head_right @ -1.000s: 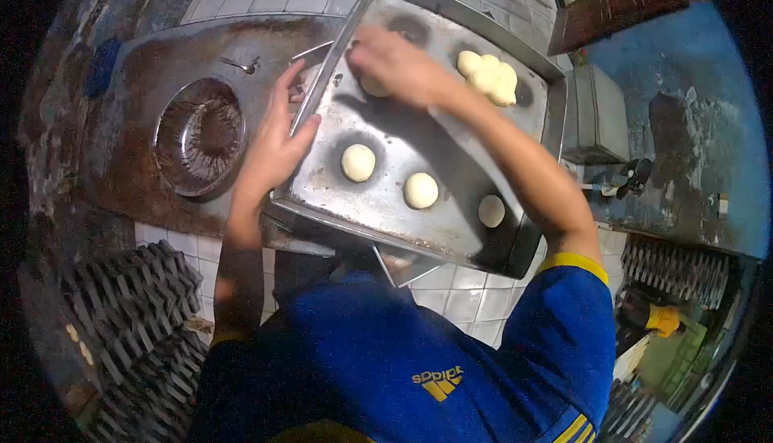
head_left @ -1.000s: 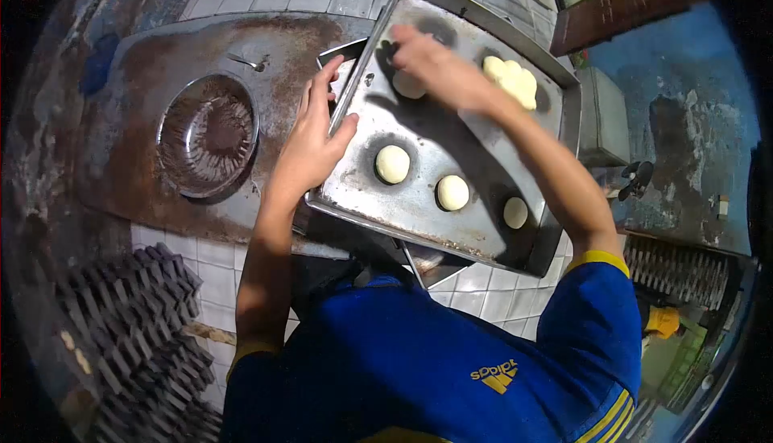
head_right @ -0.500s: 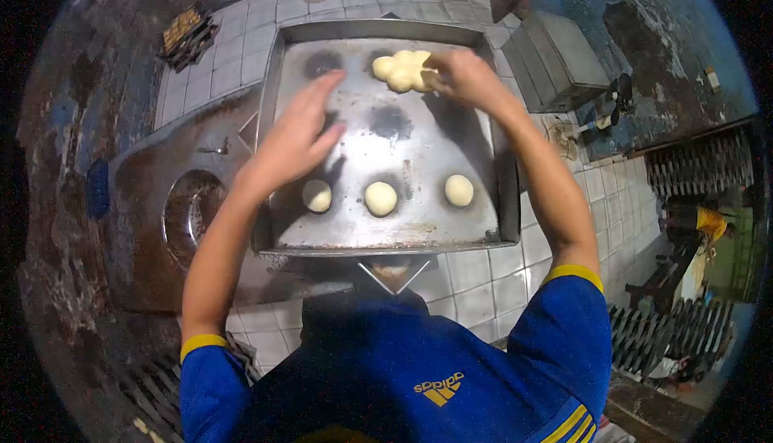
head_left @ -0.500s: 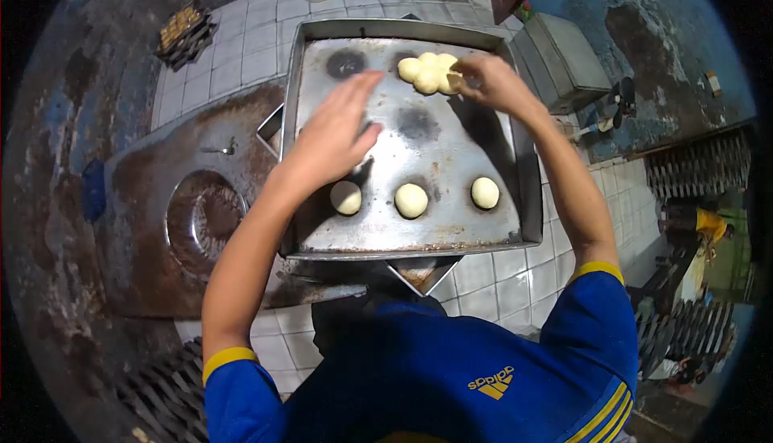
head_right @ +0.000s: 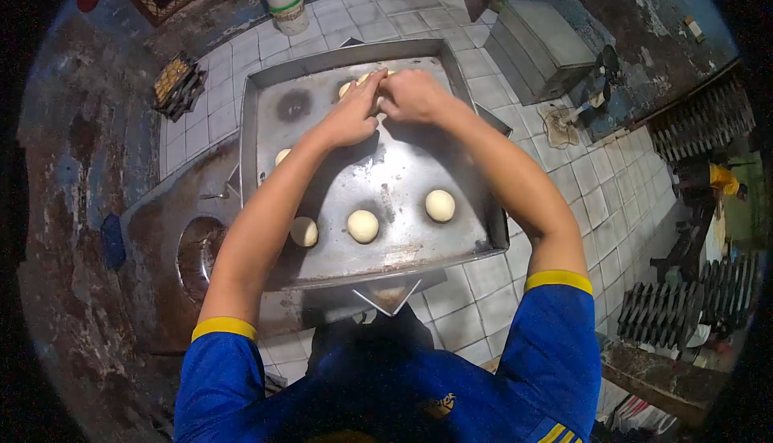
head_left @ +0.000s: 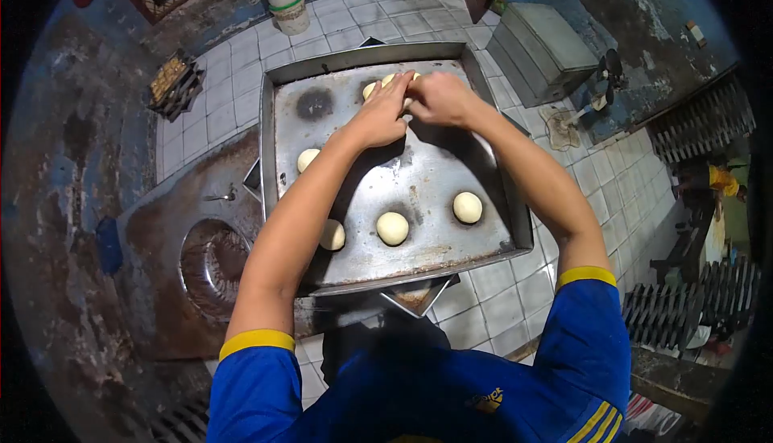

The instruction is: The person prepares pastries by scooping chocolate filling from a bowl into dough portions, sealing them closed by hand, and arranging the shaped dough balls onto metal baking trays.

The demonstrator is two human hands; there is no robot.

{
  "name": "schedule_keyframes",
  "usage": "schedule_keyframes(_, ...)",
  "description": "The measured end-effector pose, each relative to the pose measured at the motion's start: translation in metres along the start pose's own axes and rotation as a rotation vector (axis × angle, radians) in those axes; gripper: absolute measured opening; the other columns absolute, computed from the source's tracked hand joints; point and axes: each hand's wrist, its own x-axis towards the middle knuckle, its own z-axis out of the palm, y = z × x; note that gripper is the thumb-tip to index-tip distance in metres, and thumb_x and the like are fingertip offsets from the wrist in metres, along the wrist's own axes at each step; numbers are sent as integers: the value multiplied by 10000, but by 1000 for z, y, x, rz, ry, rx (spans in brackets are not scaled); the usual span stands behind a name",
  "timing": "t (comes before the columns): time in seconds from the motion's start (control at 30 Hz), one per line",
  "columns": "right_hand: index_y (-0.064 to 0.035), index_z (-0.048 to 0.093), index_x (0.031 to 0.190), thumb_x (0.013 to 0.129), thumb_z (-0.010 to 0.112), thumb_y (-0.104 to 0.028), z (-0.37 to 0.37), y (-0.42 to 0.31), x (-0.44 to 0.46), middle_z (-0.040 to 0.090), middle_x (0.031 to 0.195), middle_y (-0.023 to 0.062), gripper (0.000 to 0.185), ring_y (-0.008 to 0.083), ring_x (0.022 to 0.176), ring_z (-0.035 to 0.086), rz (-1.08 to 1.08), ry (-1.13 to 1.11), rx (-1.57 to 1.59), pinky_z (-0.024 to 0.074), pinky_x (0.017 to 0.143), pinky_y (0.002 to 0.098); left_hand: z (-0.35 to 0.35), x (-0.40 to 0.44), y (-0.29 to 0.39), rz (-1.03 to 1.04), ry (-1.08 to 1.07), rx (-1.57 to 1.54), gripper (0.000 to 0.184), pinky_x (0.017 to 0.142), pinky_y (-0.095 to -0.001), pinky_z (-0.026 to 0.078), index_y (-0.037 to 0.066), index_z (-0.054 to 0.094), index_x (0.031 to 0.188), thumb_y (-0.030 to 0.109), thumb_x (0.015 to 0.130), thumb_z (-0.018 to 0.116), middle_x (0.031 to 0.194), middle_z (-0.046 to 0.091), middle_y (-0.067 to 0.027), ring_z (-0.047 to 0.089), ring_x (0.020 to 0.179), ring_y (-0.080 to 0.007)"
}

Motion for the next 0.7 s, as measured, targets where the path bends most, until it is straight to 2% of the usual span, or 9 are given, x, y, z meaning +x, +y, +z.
schedule_keyframes(0.07,20,720,1123,901,653,-315,-18,10,-7,686,1137,196,407,392,971,689,-2,-123,164,554,848,449,-3,0,1,14,-30,31,927,1301,-555,151,1,249,1610,13,740,569,1650,329,-272,217,1589,-390)
schedule_keyframes(0.2,6,717,1031,894,630,-253,-44,7,-67,646,1006,61,306,132,975,613,206,5,1111,493,852,297,2,-2,-9,76,-89,239,859,1302,-543,155,23,310,1600,94,796,606,1668,332,-219,199,1599,-368)
schedule_keyframes(0.27,26,673,1066,910,635,-264,-77,12,-83,636,979,34,331,100,926,604,-141,-404,1287,480,811,255,-3,-1,-2,-21,-120,145,812,1304,-548,129,22,373,1570,150,808,623,1677,315,-214,191,1601,-369)
schedule_keyframes(0.3,26,673,1066,910,635,-264,-93,-12,-91,636,979,34,331,100,926,604,-135,-403,1277,480,811,255,1,-8,4,17,76,13,619,1273,-554,207,24,502,1486,234,913,603,1598,456,-187,335,1547,-354)
schedule_keyframes(0.33,35,677,1064,924,628,-255,-105,-53,-111,654,985,24,326,97,900,609,-35,-222,1248,485,816,248,-9,-17,22,27,79,6,619,1273,-554,207,24,502,1486,234,913,603,1598,456,-187,335,1547,-354)
schedule_keyframes(0.4,44,676,1114,967,652,-204,-117,-114,-133,676,1000,5,290,90,886,623,132,-17,1203,499,805,245,-52,-41,77,-125,18,-933,514,1197,-517,343,60,596,1396,421,1044,494,1490,557,-131,474,1425,-301)
schedule_keyframes(0.47,52,675,1146,981,706,-146,-110,-169,-135,691,1017,19,260,86,948,636,133,141,1189,513,850,251,-74,-79,114,-73,-4,-1329,595,989,-317,473,30,681,1228,496,1122,326,1133,695,-112,646,1068,-193)
schedule_keyframes(0.6,46,713,1086,942,783,-115,-72,-280,-116,733,958,28,226,89,905,682,199,441,1077,553,845,271,-112,-183,147,-27,550,-899,579,624,-291,456,-8,682,857,468,1114,478,717,639,-28,580,701,-91)
schedule_keyframes(0.7,42,676,1103,943,768,-120,-37,-360,-91,726,952,54,246,115,886,681,13,539,1221,539,844,275,-132,-260,136,-175,879,-765,579,599,-238,377,55,581,747,494,1114,488,687,552,34,475,656,-54)
